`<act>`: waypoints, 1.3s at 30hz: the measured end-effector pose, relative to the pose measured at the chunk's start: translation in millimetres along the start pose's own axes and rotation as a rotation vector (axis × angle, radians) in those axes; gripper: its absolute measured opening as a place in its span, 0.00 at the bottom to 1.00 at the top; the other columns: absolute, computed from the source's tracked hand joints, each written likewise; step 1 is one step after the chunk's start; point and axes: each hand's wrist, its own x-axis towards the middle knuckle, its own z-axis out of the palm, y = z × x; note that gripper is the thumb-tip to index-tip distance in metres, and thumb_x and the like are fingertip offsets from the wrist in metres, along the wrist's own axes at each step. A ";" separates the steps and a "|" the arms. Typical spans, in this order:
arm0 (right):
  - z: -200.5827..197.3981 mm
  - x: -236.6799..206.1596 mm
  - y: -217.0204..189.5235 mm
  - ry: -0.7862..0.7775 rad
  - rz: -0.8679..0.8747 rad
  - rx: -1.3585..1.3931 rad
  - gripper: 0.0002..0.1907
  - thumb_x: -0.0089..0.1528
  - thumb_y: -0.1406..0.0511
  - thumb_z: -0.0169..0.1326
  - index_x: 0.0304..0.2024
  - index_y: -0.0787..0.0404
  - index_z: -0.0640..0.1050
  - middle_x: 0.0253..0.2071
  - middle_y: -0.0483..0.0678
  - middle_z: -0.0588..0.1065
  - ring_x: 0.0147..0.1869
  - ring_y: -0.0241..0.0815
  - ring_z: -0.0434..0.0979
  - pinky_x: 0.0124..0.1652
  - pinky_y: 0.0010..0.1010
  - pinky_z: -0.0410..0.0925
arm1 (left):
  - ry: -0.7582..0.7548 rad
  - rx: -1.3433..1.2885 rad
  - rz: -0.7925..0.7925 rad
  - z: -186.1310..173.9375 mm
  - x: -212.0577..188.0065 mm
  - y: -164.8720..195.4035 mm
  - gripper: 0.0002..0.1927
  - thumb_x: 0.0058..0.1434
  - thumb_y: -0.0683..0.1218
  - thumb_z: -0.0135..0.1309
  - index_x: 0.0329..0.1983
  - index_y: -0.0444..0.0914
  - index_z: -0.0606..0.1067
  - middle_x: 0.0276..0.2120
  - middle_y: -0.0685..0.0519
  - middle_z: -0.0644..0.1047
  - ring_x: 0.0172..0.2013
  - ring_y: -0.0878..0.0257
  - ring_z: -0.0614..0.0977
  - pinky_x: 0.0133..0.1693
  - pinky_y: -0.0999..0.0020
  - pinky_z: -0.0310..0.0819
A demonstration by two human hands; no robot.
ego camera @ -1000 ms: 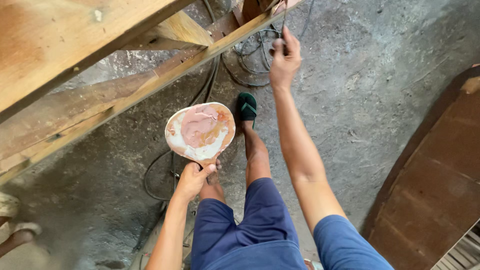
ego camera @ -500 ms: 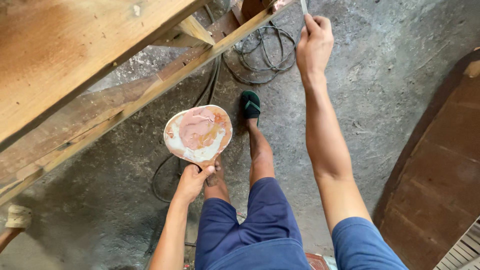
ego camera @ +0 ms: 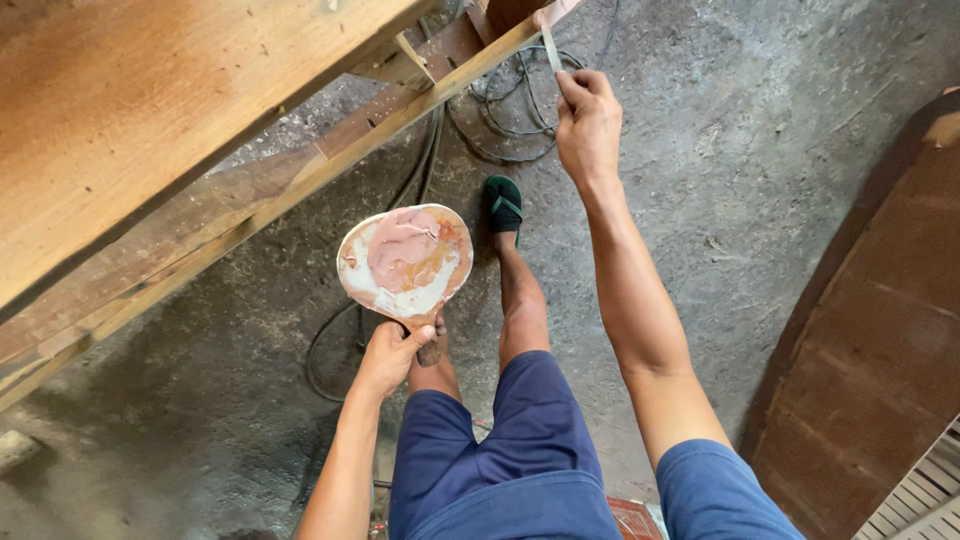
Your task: The person holds a board with wood filler in one hand and uses a small spatula to press filler into gaps and holes along the joints of a wooden furniture frame. They move along the frame, scooping more filler from the board and smoothing it over the seams.
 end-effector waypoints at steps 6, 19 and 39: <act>19.9 -16.1 9.1 0.130 -0.030 0.219 0.15 0.66 0.75 0.58 0.55 0.61 0.81 0.50 0.51 0.77 0.48 0.44 0.81 0.47 0.30 0.73 | 0.003 0.001 0.037 -6.1 -3.3 -3.0 0.20 0.61 0.49 0.62 0.50 0.29 0.79 0.44 0.50 0.82 0.46 0.62 0.82 0.52 0.65 0.75; 17.1 -43.2 3.5 0.154 -0.074 0.027 0.18 0.64 0.77 0.56 0.55 0.62 0.81 0.50 0.54 0.74 0.46 0.50 0.77 0.45 0.34 0.71 | 0.014 0.013 0.060 -16.3 -6.9 -10.3 0.19 0.61 0.48 0.62 0.50 0.30 0.79 0.43 0.50 0.82 0.45 0.62 0.82 0.51 0.65 0.76; 46.6 -24.5 0.0 0.148 -0.045 0.249 0.17 0.67 0.76 0.56 0.57 0.61 0.79 0.51 0.51 0.77 0.48 0.44 0.80 0.46 0.29 0.73 | 0.000 0.031 0.066 -18.8 -8.8 -19.1 0.20 0.62 0.49 0.62 0.50 0.30 0.80 0.45 0.51 0.82 0.46 0.63 0.82 0.52 0.67 0.75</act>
